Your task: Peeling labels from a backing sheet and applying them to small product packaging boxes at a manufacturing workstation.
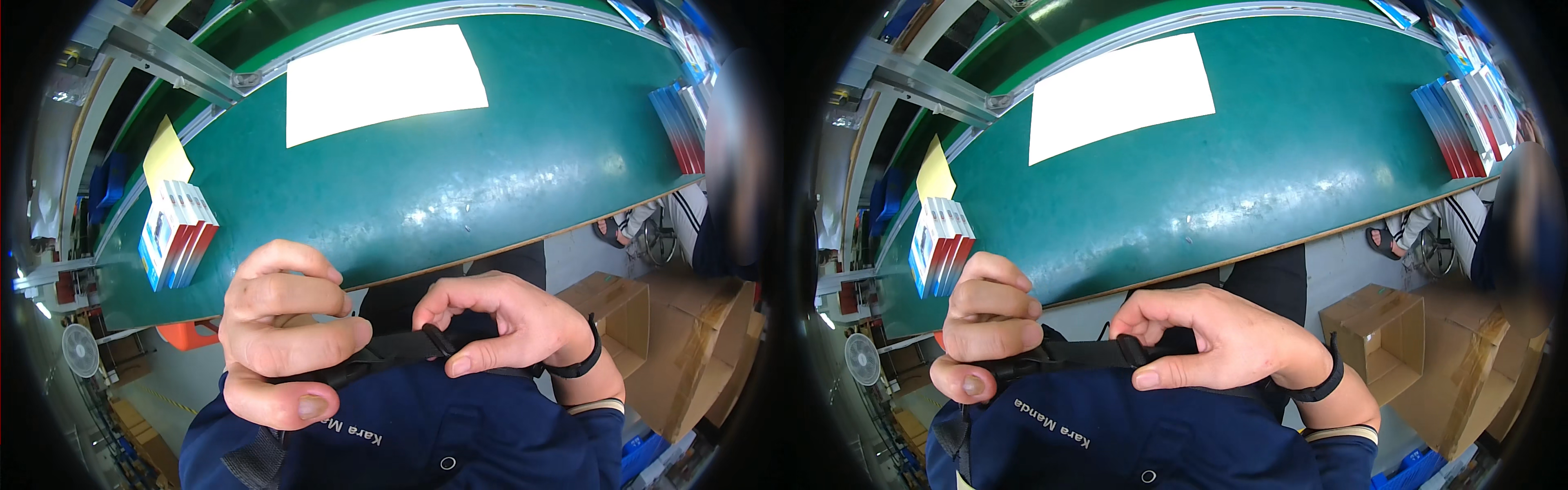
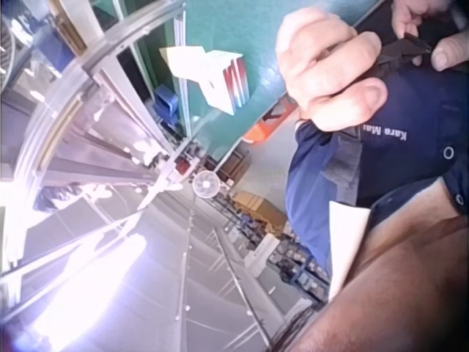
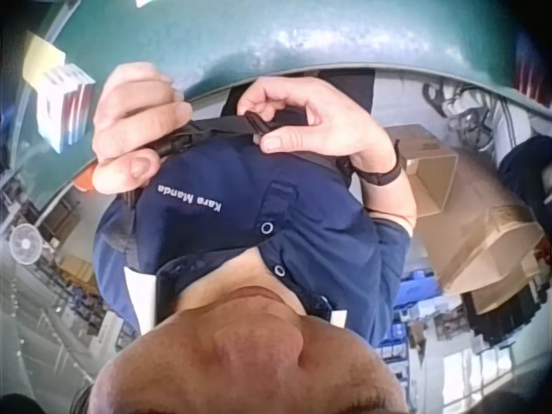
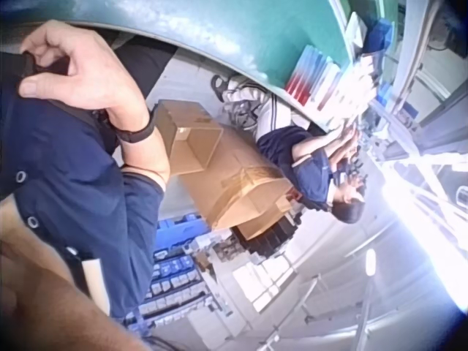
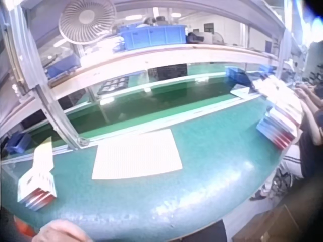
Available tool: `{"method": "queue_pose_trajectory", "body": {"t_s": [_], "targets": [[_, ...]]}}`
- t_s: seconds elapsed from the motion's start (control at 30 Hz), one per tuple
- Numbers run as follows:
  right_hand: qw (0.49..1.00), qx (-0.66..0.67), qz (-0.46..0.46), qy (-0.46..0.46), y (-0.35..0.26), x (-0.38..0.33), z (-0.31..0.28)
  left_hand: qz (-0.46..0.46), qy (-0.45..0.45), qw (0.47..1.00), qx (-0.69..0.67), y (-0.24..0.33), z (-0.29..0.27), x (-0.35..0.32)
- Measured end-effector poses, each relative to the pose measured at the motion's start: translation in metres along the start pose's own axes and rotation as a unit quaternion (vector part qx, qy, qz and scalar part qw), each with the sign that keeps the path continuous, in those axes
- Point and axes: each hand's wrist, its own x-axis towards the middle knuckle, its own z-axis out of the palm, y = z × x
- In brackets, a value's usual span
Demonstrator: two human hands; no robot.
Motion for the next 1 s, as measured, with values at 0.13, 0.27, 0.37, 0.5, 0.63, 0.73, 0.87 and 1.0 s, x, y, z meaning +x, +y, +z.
{"method": "queue_pose_trajectory", "body": {"t_s": [0.13, 0.27, 0.37, 0.5, 0.63, 0.73, 0.87, 1.0], "targets": [[0.998, 0.04, 0.036, -0.018, -0.001, -0.005, 0.0, 0.0, -0.002, 1.0, 0.013, 0.0, -0.001, -0.001], [0.995, 0.084, 0.057, -0.023, 0.003, -0.014, -0.003, -0.008, 0.011, 1.0, 0.016, 0.003, -0.004, -0.004], [0.979, 0.187, 0.071, -0.03, 0.014, -0.019, -0.001, -0.014, -0.002, 1.0, 0.014, 0.003, -0.003, -0.005], [0.953, 0.29, 0.069, -0.054, 0.017, -0.017, -0.002, -0.009, 0.013, 1.0, 0.008, 0.001, -0.001, -0.005], [0.95, 0.305, 0.048, -0.049, 0.017, -0.017, 0.001, 0.008, 0.026, 1.0, -0.006, -0.002, 0.001, -0.012], [0.949, 0.307, 0.053, -0.043, 0.016, -0.016, 0.004, -0.002, 0.038, 0.999, 0.004, 0.0, 0.001, -0.015], [0.987, 0.153, 0.02, -0.034, 0.003, -0.007, 0.009, -0.006, 0.067, 0.998, 0.009, 0.003, 0.005, -0.015], [0.998, -0.008, -0.057, -0.017, -0.013, 0.015, 0.012, -0.002, 0.073, 0.997, 0.011, 0.004, 0.008, -0.016]]}}
